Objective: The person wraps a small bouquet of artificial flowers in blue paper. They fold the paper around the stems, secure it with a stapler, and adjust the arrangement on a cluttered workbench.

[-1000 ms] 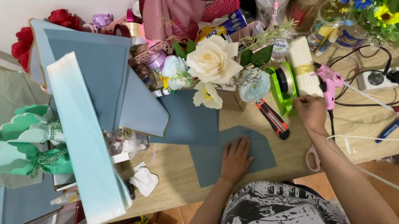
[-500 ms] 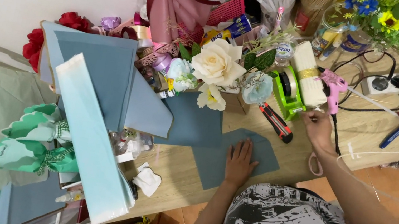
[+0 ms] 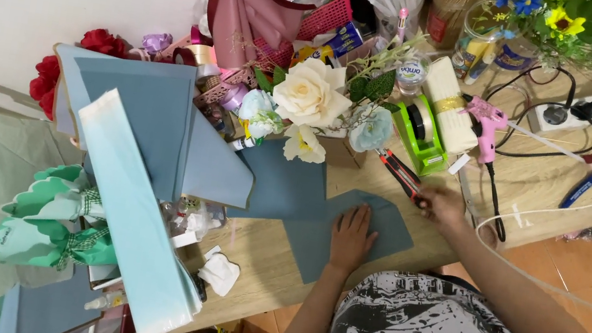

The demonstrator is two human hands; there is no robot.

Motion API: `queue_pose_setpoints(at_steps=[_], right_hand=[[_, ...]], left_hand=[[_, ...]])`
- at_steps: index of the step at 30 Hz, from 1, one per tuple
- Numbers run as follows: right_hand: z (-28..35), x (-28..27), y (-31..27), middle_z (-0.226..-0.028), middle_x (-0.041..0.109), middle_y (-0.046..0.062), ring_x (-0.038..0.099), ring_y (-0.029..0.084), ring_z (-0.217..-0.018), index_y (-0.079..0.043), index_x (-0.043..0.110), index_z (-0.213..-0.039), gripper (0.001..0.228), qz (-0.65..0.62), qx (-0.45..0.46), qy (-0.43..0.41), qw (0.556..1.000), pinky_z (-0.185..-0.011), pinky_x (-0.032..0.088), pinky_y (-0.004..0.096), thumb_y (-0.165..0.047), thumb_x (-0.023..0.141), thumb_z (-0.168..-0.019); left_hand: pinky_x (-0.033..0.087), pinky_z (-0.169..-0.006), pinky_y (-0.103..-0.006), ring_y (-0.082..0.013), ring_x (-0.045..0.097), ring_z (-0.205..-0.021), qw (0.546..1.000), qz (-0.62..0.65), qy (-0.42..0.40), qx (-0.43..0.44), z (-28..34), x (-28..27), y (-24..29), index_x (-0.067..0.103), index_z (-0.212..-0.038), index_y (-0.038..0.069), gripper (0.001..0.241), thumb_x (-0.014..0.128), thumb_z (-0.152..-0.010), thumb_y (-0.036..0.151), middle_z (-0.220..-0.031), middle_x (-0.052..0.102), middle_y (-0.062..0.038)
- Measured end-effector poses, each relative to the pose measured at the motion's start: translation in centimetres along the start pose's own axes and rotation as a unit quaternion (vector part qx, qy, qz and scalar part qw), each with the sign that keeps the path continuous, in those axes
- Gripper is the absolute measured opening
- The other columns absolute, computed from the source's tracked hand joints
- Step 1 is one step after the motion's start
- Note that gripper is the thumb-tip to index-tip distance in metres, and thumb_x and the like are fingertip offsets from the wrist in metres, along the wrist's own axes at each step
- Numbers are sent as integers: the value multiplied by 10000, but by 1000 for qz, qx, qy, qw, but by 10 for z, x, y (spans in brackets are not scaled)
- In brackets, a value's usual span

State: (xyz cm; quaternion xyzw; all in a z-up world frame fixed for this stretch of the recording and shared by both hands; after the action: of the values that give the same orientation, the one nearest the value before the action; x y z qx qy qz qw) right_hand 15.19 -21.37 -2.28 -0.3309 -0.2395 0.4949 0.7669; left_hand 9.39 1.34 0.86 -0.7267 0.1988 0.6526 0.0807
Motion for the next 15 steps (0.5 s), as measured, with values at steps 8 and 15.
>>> queue_pose_setpoints(at_steps=[8, 15], right_hand=[[2, 47, 35, -802, 734, 171, 628, 231, -576, -32, 774, -919, 105, 304, -149, -207, 918, -424, 506, 339, -124, 743, -879], [56, 78, -17, -962, 756, 181, 729, 369, -961, -19, 730, -982, 123, 502, -311, -222, 776, -837, 587, 453, -128, 680, -953]], left_hand=[[360, -1138, -524, -283, 431, -1400, 1000, 20, 2, -17, 3, 6, -5, 506, -1460, 117, 548, 584, -1000, 404, -1539, 406, -127], [305, -1167, -592, -380, 411, -1411, 997, 55, 24, -50, 10, 7, -8, 487, -1488, 163, 632, 593, -964, 499, -1459, 410, -199]])
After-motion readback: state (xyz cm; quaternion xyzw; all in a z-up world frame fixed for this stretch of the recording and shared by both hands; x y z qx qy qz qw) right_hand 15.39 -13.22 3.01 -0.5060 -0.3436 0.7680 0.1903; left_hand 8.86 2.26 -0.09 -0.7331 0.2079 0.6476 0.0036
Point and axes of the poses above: each hand's wrist, its own z-axis away from the middle knuckle, its own x-axis out of the palm, y = z × x, the point moved 8 cm from there along -z, towards the middle knuckle
